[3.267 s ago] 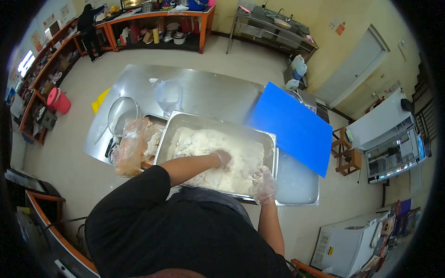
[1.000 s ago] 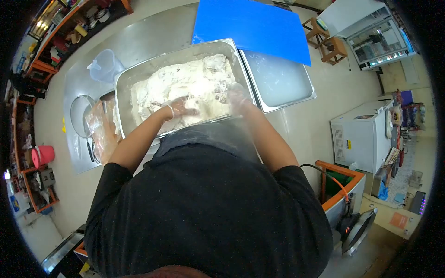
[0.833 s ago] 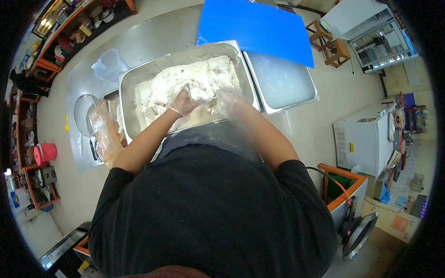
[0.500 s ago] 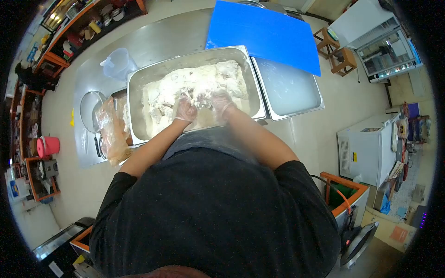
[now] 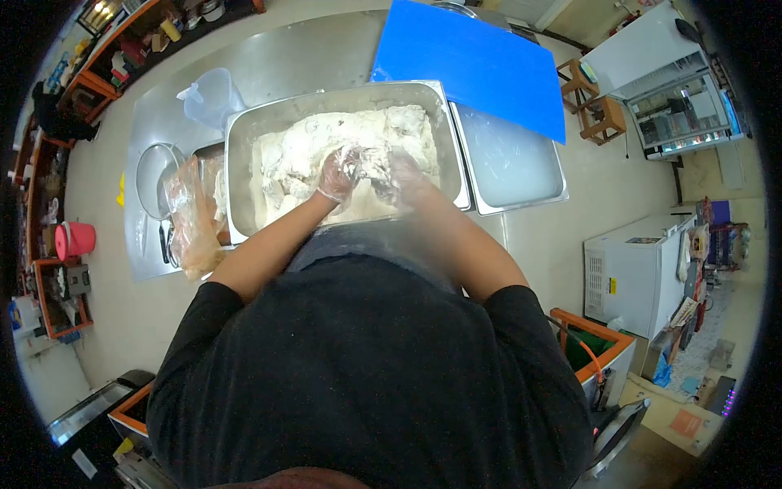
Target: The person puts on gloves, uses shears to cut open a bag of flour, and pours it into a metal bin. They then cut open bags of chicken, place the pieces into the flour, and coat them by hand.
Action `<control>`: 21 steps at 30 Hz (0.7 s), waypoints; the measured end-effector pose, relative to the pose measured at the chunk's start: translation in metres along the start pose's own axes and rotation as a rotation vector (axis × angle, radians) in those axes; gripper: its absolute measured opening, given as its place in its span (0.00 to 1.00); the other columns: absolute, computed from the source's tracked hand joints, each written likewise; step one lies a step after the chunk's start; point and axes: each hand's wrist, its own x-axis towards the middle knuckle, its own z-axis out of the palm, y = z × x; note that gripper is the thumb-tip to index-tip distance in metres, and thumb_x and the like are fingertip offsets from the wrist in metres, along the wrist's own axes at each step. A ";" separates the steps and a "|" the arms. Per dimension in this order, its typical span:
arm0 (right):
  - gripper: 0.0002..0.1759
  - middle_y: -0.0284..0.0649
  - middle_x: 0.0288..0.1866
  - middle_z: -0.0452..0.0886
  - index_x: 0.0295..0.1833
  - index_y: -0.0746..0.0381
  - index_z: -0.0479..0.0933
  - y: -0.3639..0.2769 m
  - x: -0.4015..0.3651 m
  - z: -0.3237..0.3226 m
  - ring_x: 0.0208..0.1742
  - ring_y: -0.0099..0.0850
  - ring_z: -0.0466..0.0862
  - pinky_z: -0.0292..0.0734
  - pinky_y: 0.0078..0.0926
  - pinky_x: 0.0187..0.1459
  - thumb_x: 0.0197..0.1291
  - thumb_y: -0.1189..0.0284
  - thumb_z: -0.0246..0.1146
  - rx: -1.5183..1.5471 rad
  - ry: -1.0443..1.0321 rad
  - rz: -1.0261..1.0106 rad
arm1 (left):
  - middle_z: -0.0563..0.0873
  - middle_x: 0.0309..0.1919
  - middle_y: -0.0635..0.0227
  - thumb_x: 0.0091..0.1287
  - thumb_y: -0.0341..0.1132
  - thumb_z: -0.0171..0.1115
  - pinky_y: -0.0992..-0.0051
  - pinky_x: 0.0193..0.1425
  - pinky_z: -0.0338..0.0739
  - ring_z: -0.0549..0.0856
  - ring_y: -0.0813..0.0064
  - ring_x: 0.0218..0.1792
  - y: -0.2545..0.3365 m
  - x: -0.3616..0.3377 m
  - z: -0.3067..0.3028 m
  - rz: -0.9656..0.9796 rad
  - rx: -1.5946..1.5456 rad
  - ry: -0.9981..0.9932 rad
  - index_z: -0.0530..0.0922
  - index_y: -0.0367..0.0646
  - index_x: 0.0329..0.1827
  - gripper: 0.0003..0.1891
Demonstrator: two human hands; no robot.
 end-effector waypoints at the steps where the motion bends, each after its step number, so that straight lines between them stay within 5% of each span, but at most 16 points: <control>1: 0.17 0.46 0.39 0.84 0.52 0.68 0.78 0.003 -0.003 0.004 0.41 0.40 0.85 0.79 0.37 0.48 0.61 0.71 0.55 0.083 0.025 -0.009 | 0.84 0.49 0.58 0.61 0.28 0.58 0.60 0.57 0.77 0.83 0.57 0.48 0.006 0.003 0.003 -0.072 -0.212 -0.032 0.82 0.45 0.52 0.15; 4: 0.18 0.46 0.39 0.84 0.53 0.68 0.77 0.005 -0.008 0.005 0.42 0.40 0.85 0.79 0.36 0.46 0.60 0.72 0.55 0.122 0.062 -0.003 | 0.85 0.50 0.60 0.61 0.30 0.63 0.64 0.57 0.78 0.84 0.63 0.49 -0.032 0.018 0.023 -0.088 -0.445 -0.090 0.78 0.40 0.55 0.18; 5: 0.18 0.47 0.38 0.84 0.53 0.68 0.77 0.006 -0.010 0.000 0.42 0.40 0.85 0.79 0.36 0.45 0.60 0.72 0.55 0.042 0.039 0.014 | 0.85 0.51 0.60 0.62 0.33 0.63 0.64 0.57 0.78 0.84 0.63 0.49 -0.035 0.025 0.022 -0.243 -0.642 -0.135 0.78 0.39 0.56 0.19; 8: 0.18 0.47 0.38 0.84 0.54 0.67 0.77 0.017 -0.022 -0.019 0.42 0.39 0.85 0.80 0.35 0.44 0.59 0.73 0.55 -0.227 -0.081 0.058 | 0.84 0.52 0.56 0.62 0.50 0.62 0.60 0.57 0.79 0.84 0.62 0.52 -0.040 0.041 0.002 0.391 0.939 -0.230 0.76 0.38 0.59 0.29; 10: 0.19 0.48 0.37 0.83 0.54 0.67 0.76 0.024 -0.033 -0.028 0.42 0.39 0.85 0.80 0.35 0.43 0.58 0.73 0.56 -0.413 -0.144 0.076 | 0.83 0.54 0.55 0.64 0.53 0.58 0.59 0.58 0.78 0.83 0.61 0.54 0.018 0.052 -0.022 -0.346 0.726 -0.645 0.76 0.40 0.60 0.29; 12: 0.20 0.50 0.36 0.83 0.55 0.68 0.76 0.037 -0.037 -0.009 0.43 0.41 0.85 0.80 0.37 0.43 0.55 0.73 0.57 -0.518 -0.091 0.066 | 0.84 0.53 0.54 0.65 0.45 0.59 0.60 0.58 0.78 0.83 0.59 0.55 0.019 0.030 -0.032 -0.121 0.954 -0.644 0.75 0.39 0.60 0.25; 14: 0.21 0.53 0.39 0.83 0.56 0.69 0.76 0.040 -0.035 -0.001 0.43 0.43 0.84 0.78 0.40 0.46 0.57 0.72 0.57 -0.314 -0.025 0.220 | 0.84 0.52 0.53 0.65 0.41 0.59 0.61 0.58 0.77 0.83 0.59 0.56 -0.004 0.019 -0.020 0.075 1.115 -0.667 0.75 0.37 0.61 0.24; 16: 0.24 0.54 0.41 0.83 0.60 0.71 0.73 0.027 -0.038 -0.024 0.43 0.43 0.85 0.78 0.40 0.46 0.59 0.71 0.56 -0.298 -0.140 0.204 | 0.85 0.51 0.54 0.64 0.41 0.60 0.62 0.60 0.76 0.82 0.59 0.57 -0.022 0.015 -0.011 -0.090 0.964 -0.701 0.75 0.37 0.60 0.24; 18: 0.26 0.53 0.42 0.84 0.65 0.70 0.69 0.026 -0.040 -0.015 0.43 0.44 0.85 0.78 0.40 0.45 0.61 0.73 0.54 -0.275 -0.011 0.108 | 0.84 0.53 0.53 0.65 0.40 0.58 0.63 0.62 0.75 0.82 0.59 0.58 -0.029 0.023 -0.013 -0.200 0.787 -0.836 0.74 0.39 0.62 0.23; 21: 0.26 0.52 0.43 0.84 0.68 0.68 0.67 0.022 -0.038 -0.006 0.43 0.45 0.85 0.79 0.40 0.44 0.63 0.75 0.52 -0.206 0.021 0.039 | 0.83 0.55 0.50 0.64 0.40 0.60 0.64 0.64 0.73 0.81 0.56 0.59 -0.007 0.032 -0.026 -0.376 0.438 -0.689 0.73 0.42 0.65 0.26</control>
